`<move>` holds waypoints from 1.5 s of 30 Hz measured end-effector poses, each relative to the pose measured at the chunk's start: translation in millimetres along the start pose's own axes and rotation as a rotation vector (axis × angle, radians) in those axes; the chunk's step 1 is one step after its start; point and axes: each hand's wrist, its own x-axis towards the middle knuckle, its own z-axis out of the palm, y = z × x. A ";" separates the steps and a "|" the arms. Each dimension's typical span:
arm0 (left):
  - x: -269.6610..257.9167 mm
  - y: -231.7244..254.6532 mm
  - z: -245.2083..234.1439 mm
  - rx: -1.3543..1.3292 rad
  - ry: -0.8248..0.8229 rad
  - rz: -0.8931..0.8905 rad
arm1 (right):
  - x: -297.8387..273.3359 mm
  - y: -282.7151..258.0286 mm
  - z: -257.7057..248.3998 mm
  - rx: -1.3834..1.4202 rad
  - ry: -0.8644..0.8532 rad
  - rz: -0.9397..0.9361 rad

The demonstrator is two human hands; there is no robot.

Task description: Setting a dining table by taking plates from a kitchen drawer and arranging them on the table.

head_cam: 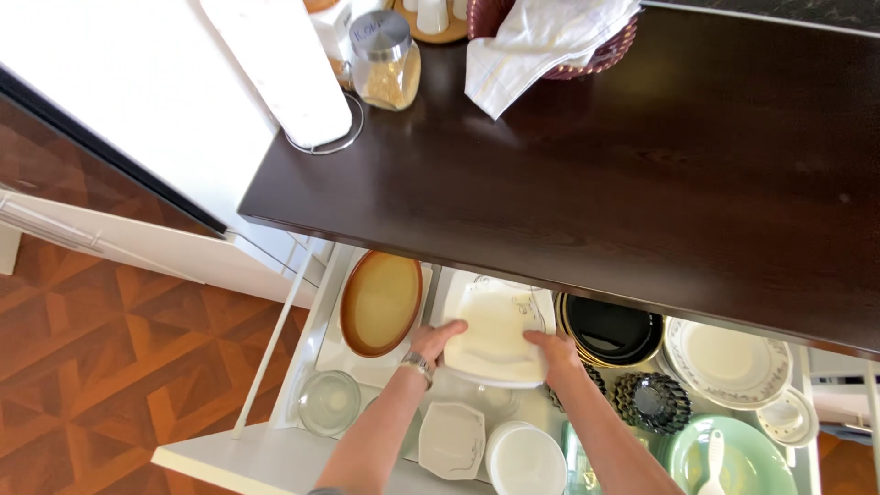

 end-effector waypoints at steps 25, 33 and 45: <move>-233.9 228.1 7.8 0.220 -0.079 0.393 | -195.2 -229.1 -179.8 0.223 0.026 -0.363; -141.5 258.8 76.6 0.115 -0.081 0.360 | -60.2 -259.0 -185.7 -0.017 0.109 -0.318; -99.8 267.8 88.2 0.185 -0.039 0.336 | -81.6 -290.1 -187.4 0.200 0.022 -0.286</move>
